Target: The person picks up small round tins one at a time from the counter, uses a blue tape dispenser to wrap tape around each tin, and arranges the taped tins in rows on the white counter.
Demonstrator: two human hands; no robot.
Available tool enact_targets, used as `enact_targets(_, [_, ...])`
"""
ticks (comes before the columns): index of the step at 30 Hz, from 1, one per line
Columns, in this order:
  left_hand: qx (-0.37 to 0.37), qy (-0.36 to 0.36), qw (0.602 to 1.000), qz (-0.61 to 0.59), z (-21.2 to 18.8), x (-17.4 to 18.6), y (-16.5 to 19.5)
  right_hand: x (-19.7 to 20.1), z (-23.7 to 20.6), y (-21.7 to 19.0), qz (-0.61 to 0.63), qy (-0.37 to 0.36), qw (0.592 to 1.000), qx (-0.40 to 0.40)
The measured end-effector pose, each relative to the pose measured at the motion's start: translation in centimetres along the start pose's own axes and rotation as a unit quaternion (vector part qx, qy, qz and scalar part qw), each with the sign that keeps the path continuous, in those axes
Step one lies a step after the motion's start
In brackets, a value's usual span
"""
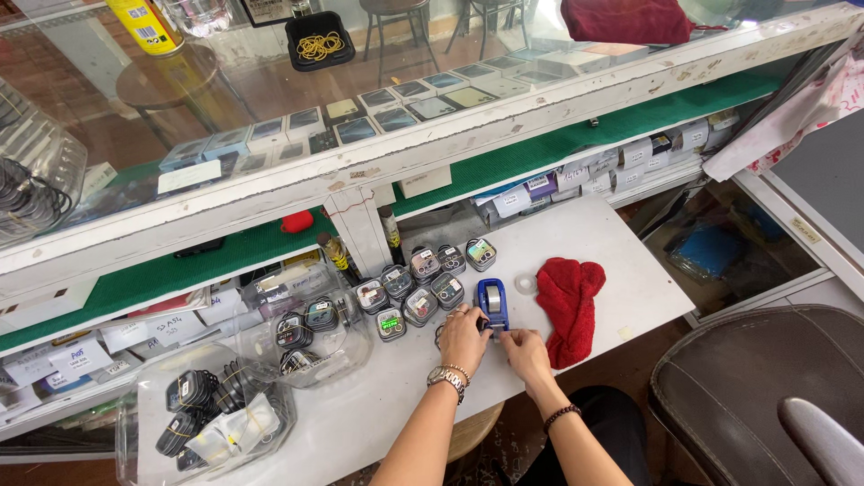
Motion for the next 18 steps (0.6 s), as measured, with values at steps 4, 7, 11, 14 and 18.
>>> enact_targets(4, [0.015,-0.011,1.0,-0.005,0.1,0.2,0.2,-0.1,-0.5,-0.1,0.049,-0.024,0.997,-0.05])
enact_targets(7, [0.031,-0.02,0.999,-0.012,0.2,0.5,0.3,0.1,-0.7,-1.1,0.05,-0.013,0.996,-0.075])
enact_targets(11, [0.043,-0.027,0.999,-0.015,0.4,0.5,0.5,0.1,-0.5,-1.6,0.027,0.001,0.995,-0.101])
enact_targets(14, [0.049,-0.04,0.998,-0.022,1.1,0.6,0.5,-0.1,0.2,-1.2,-0.02,0.006,0.992,-0.123])
enact_targets(18, [0.119,-0.084,0.956,-0.253,2.3,1.5,-0.4,0.5,-1.0,-3.5,-0.178,0.16,0.959,0.15])
Point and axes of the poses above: each hand's wrist, its own z-axis towards the middle knuckle, its own x-axis out of the back of the hand, y = z × x, the point moved 5 cm from there along z, towards the middle knuckle, and after that the axes turned 1 degree about -y, right-handed, at the moved point
